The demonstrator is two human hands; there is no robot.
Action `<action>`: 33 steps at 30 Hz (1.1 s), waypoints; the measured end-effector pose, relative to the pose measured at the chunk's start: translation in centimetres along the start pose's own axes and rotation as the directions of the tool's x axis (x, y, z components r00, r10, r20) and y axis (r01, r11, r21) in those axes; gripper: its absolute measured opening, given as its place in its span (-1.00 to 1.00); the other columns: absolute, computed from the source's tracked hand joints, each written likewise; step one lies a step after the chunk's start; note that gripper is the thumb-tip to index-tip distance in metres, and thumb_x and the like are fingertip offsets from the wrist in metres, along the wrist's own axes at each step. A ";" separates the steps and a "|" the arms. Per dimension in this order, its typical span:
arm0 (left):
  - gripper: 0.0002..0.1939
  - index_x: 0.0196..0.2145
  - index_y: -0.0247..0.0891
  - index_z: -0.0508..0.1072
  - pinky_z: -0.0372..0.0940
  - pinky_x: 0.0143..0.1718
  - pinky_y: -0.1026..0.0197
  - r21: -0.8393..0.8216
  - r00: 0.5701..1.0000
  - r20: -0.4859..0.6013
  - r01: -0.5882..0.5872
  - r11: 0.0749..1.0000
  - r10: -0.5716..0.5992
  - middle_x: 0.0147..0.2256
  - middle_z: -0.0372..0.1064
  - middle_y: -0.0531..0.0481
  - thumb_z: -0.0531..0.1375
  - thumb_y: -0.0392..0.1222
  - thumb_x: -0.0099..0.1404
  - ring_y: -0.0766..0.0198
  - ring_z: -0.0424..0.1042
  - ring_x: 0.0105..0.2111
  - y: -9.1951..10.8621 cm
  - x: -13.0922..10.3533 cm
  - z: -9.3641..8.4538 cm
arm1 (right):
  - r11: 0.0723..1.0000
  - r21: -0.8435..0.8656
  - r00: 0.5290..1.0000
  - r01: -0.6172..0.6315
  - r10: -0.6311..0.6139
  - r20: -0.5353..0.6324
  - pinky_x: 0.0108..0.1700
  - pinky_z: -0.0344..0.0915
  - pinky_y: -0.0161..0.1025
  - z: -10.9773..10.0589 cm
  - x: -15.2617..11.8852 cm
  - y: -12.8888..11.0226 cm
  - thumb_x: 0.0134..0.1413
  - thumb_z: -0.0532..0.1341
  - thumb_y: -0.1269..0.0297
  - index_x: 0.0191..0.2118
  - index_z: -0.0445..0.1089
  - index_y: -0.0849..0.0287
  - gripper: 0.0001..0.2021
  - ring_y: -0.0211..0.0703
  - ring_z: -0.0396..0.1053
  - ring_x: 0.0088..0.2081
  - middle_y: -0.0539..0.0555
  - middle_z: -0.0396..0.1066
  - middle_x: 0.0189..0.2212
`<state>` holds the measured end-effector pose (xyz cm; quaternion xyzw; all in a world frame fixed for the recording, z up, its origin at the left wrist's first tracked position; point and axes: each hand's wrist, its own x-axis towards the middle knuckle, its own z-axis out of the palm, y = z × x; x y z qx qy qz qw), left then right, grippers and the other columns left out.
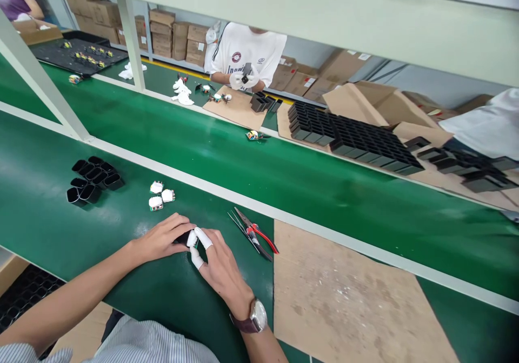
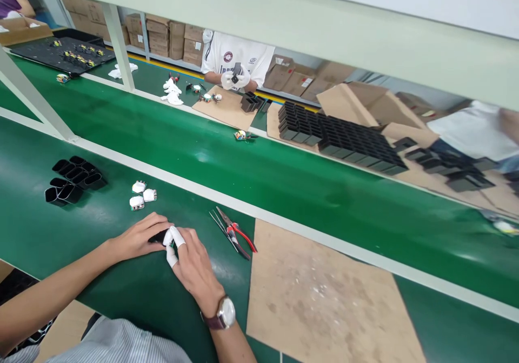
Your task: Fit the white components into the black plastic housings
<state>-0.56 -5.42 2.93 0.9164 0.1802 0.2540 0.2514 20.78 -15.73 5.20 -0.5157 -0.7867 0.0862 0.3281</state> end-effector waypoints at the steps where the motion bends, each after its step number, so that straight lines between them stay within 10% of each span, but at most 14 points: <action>1: -0.49 0.32 -0.18 0.26 0.47 0.02 -0.02 -0.016 1.000 0.002 0.006 1.000 -0.006 0.06 0.38 -0.26 0.24 -0.12 0.50 0.01 0.44 -0.01 0.0 0.0 0.0 | 1.000 0.008 1.000 0.005 -0.005 -0.008 0.02 0.54 0.10 0.0 -0.1 0.1 0.41 0.17 0.43 0.37 0.13 0.19 -0.51 0.13 0.42 0.03 0.27 0.46 0.04; 10: -0.42 0.34 -0.12 0.26 0.47 0.04 0.00 -0.197 0.994 0.051 0.109 0.974 -0.101 0.04 0.46 -0.19 0.30 -0.20 0.44 0.03 0.46 0.02 0.0 0.1 0.1 | 0.999 0.027 0.999 0.047 -0.046 -0.025 0.12 0.49 0.22 0.4 -0.2 0.7 0.36 0.30 0.31 0.01 0.43 0.07 -0.84 0.18 0.39 0.20 0.23 0.41 0.21; 15: -0.55 0.21 -0.13 0.31 0.50 0.03 0.06 -0.240 0.971 0.033 0.238 0.941 -0.237 0.05 0.46 -0.13 0.28 -0.24 0.42 0.11 0.54 0.00 0.2 -0.4 -0.1 | 0.993 0.118 0.998 0.032 -0.026 -0.058 0.17 0.49 0.14 1.3 -0.2 0.8 0.40 0.22 0.41 0.14 0.37 0.11 -0.73 0.10 0.38 0.23 0.27 0.39 0.21; 21: -0.84 -0.02 -0.20 0.49 0.48 0.05 0.12 -0.229 0.998 -0.060 -0.002 0.973 -0.012 0.07 0.49 -0.20 0.20 -0.34 0.48 0.13 0.54 0.03 0.3 -0.4 -0.4 | 0.996 0.086 1.000 -0.004 0.006 -0.023 -0.01 0.55 0.04 1.7 -0.2 1.1 0.40 0.17 0.42 0.18 0.41 0.09 -0.69 0.06 0.48 0.01 0.22 0.46 0.02; 28: -0.88 -0.09 -0.21 0.54 0.52 -0.02 0.11 -0.230 0.999 -0.043 -0.019 0.973 0.010 0.04 0.52 -0.21 0.22 -0.33 0.48 0.12 0.57 -0.02 -0.1 -0.2 -0.6 | 0.933 0.356 0.994 -0.049 0.079 -0.070 0.09 0.53 -0.07 0.5 0.0 2.0 0.43 0.20 0.36 0.26 0.36 0.01 -0.64 -0.06 0.50 0.07 0.15 0.47 0.06; 33: -0.91 -0.11 -0.20 0.52 0.51 -0.01 0.07 -0.255 0.998 -0.060 -0.032 0.966 0.018 0.06 0.51 -0.22 0.25 -0.33 0.47 0.11 0.56 0.01 -0.3 0.0 -0.5 | 0.980 0.198 1.000 -0.023 0.023 0.002 0.10 0.52 0.07 0.3 0.1 1.8 0.41 0.21 0.34 0.23 0.40 0.03 -0.66 0.04 0.48 0.09 0.20 0.46 0.11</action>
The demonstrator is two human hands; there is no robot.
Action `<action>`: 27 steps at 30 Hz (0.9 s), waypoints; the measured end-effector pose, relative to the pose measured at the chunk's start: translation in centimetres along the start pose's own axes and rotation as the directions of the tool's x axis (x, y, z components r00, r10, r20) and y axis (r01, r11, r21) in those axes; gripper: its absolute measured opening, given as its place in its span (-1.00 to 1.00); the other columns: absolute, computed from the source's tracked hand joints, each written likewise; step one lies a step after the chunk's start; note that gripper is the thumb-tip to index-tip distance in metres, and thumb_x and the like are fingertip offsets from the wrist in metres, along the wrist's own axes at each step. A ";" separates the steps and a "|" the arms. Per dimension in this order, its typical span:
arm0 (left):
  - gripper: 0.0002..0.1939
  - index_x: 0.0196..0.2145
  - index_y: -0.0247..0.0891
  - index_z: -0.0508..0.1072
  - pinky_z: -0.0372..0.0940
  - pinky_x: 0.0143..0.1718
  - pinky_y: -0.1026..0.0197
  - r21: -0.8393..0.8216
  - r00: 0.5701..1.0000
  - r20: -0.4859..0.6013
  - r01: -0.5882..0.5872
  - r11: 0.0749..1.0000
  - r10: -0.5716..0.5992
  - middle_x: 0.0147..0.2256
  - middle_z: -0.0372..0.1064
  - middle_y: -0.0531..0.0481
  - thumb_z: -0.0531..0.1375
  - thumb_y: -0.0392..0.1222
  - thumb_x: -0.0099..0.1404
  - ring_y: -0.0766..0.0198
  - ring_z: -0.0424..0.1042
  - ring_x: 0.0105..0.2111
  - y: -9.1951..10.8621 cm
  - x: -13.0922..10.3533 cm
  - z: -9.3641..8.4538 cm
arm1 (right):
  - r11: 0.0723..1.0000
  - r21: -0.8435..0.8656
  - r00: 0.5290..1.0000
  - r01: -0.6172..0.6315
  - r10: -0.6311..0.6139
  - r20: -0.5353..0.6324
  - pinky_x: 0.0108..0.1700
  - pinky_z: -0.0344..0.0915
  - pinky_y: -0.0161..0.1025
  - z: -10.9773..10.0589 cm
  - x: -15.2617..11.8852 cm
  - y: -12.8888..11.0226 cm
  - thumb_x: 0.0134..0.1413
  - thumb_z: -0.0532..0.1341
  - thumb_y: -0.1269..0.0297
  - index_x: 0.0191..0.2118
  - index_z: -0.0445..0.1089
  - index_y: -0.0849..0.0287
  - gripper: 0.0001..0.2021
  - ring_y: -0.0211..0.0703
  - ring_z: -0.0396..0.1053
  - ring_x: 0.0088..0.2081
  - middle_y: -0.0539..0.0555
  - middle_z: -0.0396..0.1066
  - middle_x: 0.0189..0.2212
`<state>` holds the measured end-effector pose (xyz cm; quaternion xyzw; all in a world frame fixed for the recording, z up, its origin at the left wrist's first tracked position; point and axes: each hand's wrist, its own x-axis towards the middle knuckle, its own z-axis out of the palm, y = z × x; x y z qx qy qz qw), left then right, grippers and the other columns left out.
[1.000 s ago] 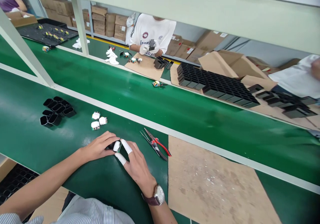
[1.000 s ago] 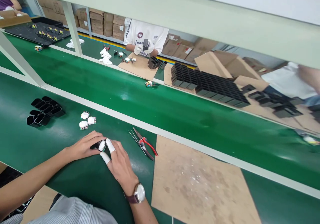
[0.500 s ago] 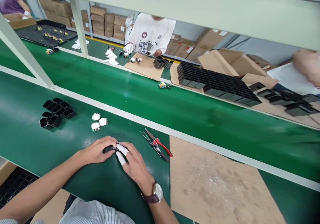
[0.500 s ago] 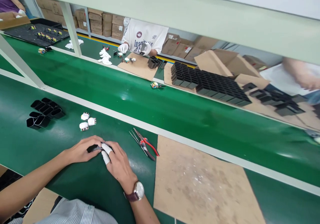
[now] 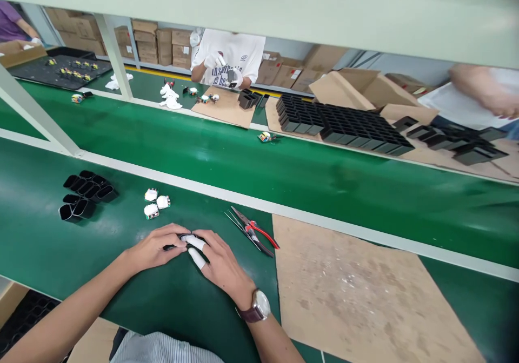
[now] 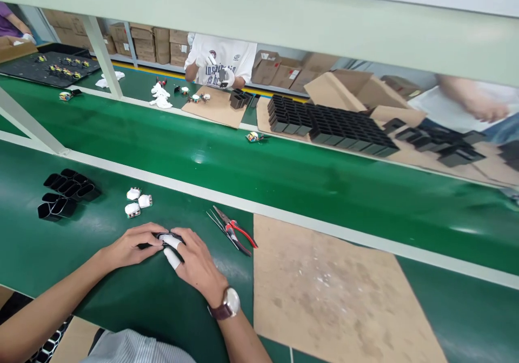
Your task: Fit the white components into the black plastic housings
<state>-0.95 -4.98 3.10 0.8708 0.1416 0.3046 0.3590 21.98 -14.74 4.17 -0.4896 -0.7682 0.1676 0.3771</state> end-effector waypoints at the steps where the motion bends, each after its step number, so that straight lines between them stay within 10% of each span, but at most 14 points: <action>1: -0.93 -0.13 -0.20 0.52 0.51 0.00 0.05 0.002 1.000 0.002 -0.004 1.000 0.004 0.06 0.52 -0.22 0.25 -0.32 0.47 0.10 0.56 0.01 0.0 0.1 0.0 | 0.999 -0.045 1.000 0.005 -0.004 0.028 0.08 0.53 0.09 0.0 0.1 0.0 0.41 0.21 0.35 0.21 0.41 0.04 -0.67 0.06 0.48 0.07 0.20 0.47 0.09; 10: -0.93 -0.16 -0.19 0.46 0.50 -0.12 0.05 0.093 0.996 -0.061 -0.055 0.994 0.061 -0.03 0.58 -0.22 0.24 -0.33 0.45 0.14 0.58 -0.11 0.9 0.7 1.0 | 0.971 0.151 0.972 -0.187 0.204 -0.113 0.05 0.54 -0.06 0.3 -0.8 2.0 0.45 0.12 0.33 0.36 0.22 0.05 -0.56 -0.09 0.54 -0.06 0.15 0.49 0.00; 15: -0.92 -0.28 -0.20 0.51 0.50 -0.14 0.10 0.159 0.985 -0.137 0.124 0.979 -0.102 -0.12 0.62 -0.15 0.31 -0.18 0.38 0.15 0.61 -0.19 -0.5 2.3 -0.7 | 0.987 0.039 0.983 -0.155 0.158 -0.098 0.01 0.54 -0.04 0.9 -1.2 2.4 0.42 0.10 0.37 0.34 0.22 0.12 -0.56 -0.04 0.54 -0.09 0.15 0.48 -0.06; 22: -0.89 -0.40 -0.21 0.56 0.45 -0.07 0.14 0.249 0.793 -0.460 0.546 0.800 -0.398 -0.22 0.65 -0.09 0.34 -0.13 0.19 0.06 0.64 -0.22 -7.2 12.3 -9.6 | 0.997 -0.018 0.981 -0.074 0.069 -0.181 -0.04 0.55 -0.12 1.2 -1.1 2.7 0.39 0.11 0.43 0.25 0.32 0.11 -0.62 -0.09 0.54 -0.15 0.15 0.48 -0.05; 27: -0.92 -0.49 -0.19 0.53 0.41 -0.15 0.17 0.197 0.666 -0.600 0.660 0.725 -0.444 -0.47 0.59 -0.03 0.34 -0.19 0.12 0.02 0.62 -0.29 -10.5 15.6 -11.4 | 0.999 -0.038 0.977 -0.035 0.026 -0.211 -0.01 0.57 -0.11 1.3 -1.2 3.0 0.37 0.13 0.45 0.23 0.36 0.08 -0.62 -0.07 0.55 -0.11 0.15 0.48 -0.03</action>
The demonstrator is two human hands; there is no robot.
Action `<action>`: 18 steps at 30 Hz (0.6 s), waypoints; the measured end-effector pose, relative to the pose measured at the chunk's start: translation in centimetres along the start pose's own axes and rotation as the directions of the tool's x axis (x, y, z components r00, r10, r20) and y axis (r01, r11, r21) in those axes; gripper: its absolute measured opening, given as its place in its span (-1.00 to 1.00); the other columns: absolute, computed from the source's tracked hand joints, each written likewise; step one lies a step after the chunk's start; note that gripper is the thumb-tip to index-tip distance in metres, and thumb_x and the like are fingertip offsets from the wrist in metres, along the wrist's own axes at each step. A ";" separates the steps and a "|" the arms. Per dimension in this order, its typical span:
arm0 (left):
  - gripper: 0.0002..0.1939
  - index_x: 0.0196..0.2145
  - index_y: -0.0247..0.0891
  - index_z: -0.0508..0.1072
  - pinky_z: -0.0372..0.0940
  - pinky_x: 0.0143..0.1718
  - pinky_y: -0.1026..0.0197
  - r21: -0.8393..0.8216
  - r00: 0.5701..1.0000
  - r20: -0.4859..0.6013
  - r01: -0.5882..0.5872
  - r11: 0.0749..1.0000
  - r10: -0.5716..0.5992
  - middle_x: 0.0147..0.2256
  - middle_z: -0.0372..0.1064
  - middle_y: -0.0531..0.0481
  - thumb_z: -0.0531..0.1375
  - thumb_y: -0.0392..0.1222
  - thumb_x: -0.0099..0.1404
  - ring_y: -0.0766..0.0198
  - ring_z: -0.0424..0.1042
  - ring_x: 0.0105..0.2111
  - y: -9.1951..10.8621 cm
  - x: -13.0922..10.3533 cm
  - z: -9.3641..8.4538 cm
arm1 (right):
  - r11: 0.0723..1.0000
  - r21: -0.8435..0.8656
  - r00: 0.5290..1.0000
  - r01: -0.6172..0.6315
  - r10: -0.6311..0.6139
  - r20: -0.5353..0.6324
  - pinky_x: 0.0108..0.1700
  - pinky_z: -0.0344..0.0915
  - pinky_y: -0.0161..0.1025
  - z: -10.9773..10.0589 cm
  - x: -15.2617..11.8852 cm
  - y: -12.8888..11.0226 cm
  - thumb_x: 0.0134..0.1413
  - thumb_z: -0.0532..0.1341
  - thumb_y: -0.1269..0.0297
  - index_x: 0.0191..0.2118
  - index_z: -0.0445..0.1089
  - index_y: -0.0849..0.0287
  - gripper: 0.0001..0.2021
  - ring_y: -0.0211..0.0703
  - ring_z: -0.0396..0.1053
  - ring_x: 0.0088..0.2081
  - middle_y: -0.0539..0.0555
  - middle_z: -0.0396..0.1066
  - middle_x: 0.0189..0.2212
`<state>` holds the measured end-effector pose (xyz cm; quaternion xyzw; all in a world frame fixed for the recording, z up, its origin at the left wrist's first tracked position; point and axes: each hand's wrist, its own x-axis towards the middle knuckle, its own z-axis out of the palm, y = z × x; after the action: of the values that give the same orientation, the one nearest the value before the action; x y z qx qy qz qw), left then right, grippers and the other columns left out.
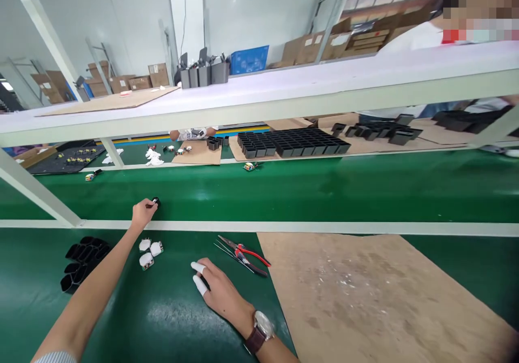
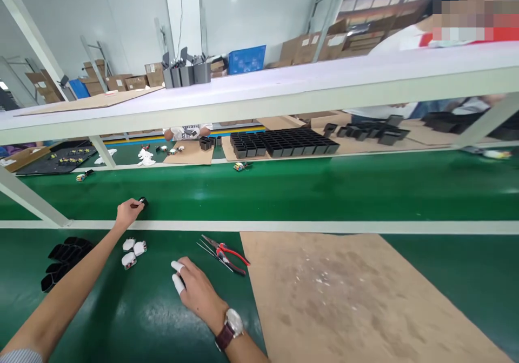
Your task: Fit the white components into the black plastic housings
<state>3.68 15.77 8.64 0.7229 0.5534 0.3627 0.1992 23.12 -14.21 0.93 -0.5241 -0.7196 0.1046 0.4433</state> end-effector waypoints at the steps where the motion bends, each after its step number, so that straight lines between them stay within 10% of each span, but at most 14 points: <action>1: -0.92 -0.49 -0.19 0.53 0.40 -0.15 0.17 -0.013 1.000 -0.009 0.018 1.000 -0.018 -0.48 0.58 -0.02 0.34 -0.18 0.11 0.02 0.61 -0.29 -0.2 0.1 0.3 | 1.000 -0.002 1.000 0.002 -0.002 0.001 0.00 0.57 -0.10 0.0 0.0 0.1 0.37 0.13 0.45 0.23 0.36 0.08 -0.62 -0.06 0.55 -0.10 0.15 0.47 -0.03; 11: -0.86 -0.46 -0.25 0.54 0.49 -0.04 0.07 -0.433 0.986 0.038 0.165 0.886 -0.165 -0.46 0.56 -0.05 0.41 -0.19 0.10 0.04 0.61 -0.24 0.8 -0.9 1.0 | 1.000 -0.004 1.000 0.001 -0.001 0.025 0.04 0.56 -0.03 0.2 0.0 0.2 0.36 0.12 0.47 0.23 0.35 0.09 -0.61 -0.03 0.53 -0.08 0.16 0.45 -0.02; 18: -0.64 -0.25 -0.33 0.53 0.56 -0.02 0.00 -0.722 0.981 0.189 0.171 0.671 -0.047 -0.14 0.61 -0.27 0.35 0.07 0.25 0.03 0.63 -0.09 3.9 -4.1 0.6 | 1.000 -0.004 0.999 -0.001 0.001 0.034 0.07 0.54 -0.05 0.4 -0.1 0.4 0.38 0.13 0.45 0.23 0.36 0.08 -0.62 -0.03 0.51 -0.04 0.16 0.44 -0.01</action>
<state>6.20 10.80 9.66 0.5734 0.3862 0.4844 0.5361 23.09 -14.00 0.46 -0.5236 -0.7269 0.1123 0.4299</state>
